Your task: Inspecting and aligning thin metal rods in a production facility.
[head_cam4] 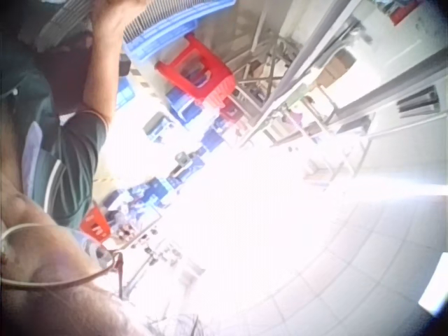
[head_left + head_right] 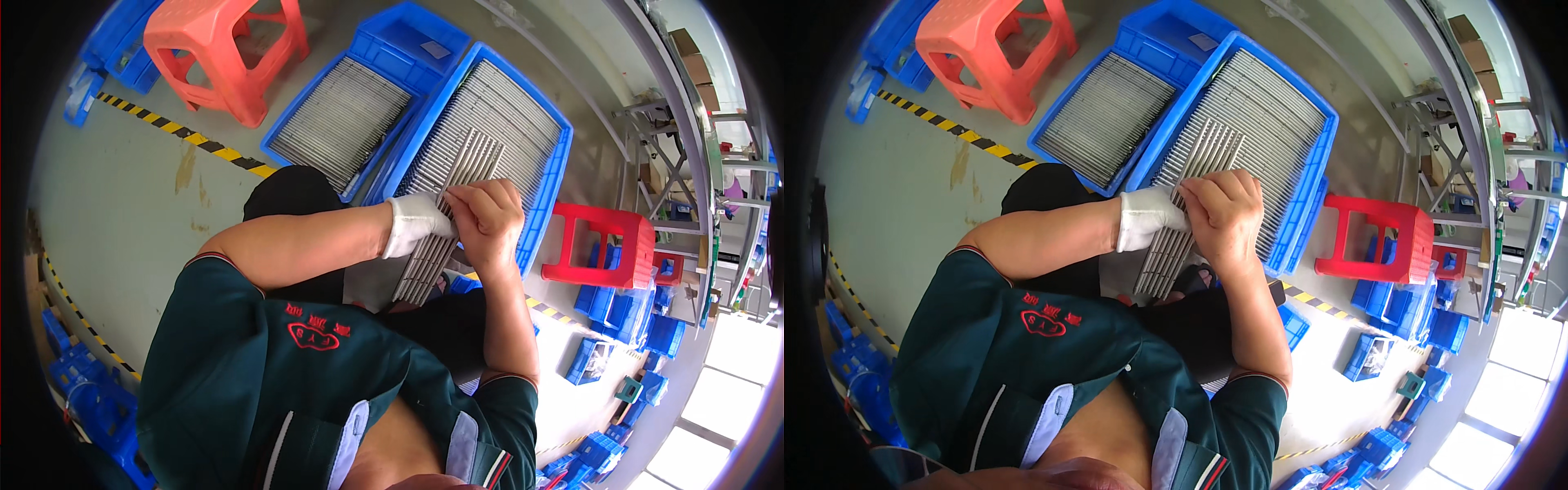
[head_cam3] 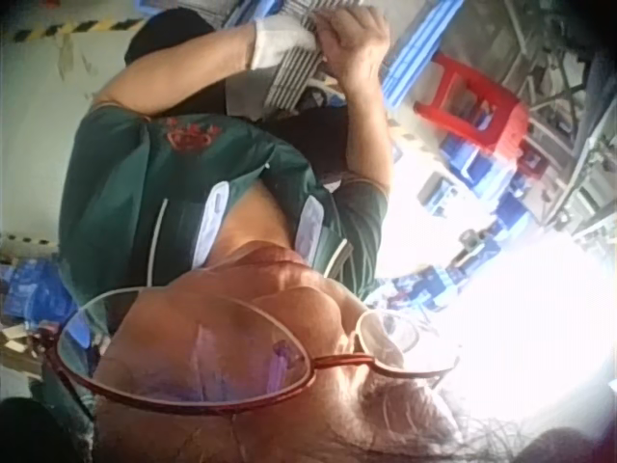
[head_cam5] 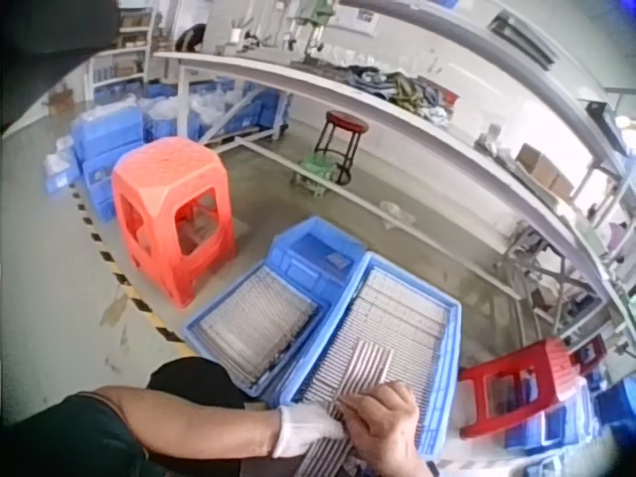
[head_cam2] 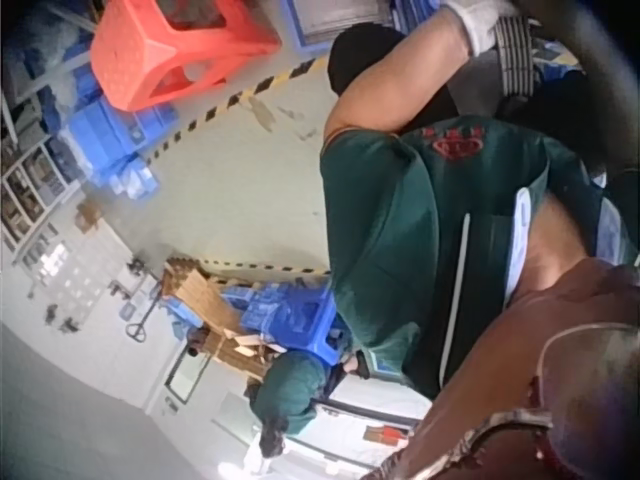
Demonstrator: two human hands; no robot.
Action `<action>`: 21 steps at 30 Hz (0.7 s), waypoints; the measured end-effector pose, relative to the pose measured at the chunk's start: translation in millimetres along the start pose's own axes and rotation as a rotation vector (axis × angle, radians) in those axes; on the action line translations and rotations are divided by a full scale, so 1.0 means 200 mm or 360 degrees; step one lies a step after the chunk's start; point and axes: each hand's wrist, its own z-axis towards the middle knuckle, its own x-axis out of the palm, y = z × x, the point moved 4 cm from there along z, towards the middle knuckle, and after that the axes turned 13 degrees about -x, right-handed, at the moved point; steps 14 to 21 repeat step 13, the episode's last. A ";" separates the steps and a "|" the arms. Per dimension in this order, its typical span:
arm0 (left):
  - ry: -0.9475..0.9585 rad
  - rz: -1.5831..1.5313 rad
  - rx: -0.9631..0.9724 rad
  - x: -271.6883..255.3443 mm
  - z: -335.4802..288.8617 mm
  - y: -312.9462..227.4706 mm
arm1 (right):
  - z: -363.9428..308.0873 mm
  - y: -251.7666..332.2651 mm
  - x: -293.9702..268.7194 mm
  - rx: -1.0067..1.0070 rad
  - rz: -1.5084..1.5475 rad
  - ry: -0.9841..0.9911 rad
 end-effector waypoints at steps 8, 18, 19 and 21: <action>0.0189 -0.0380 -0.0062 -0.03 -0.01 -0.03 | 0.00 -0.02 -0.16 0.0224 0.0083 -0.0118; 0.0242 -0.0498 -0.0005 -0.12 0.01 -0.10 | -0.10 -0.08 -0.12 0.0729 0.0391 -0.0079; 0.0242 -0.0498 -0.0005 -0.12 0.01 -0.10 | -0.10 -0.08 -0.12 0.0729 0.0391 -0.0079; 0.0242 -0.0498 -0.0005 -0.12 0.01 -0.10 | -0.10 -0.08 -0.12 0.0729 0.0391 -0.0079</action>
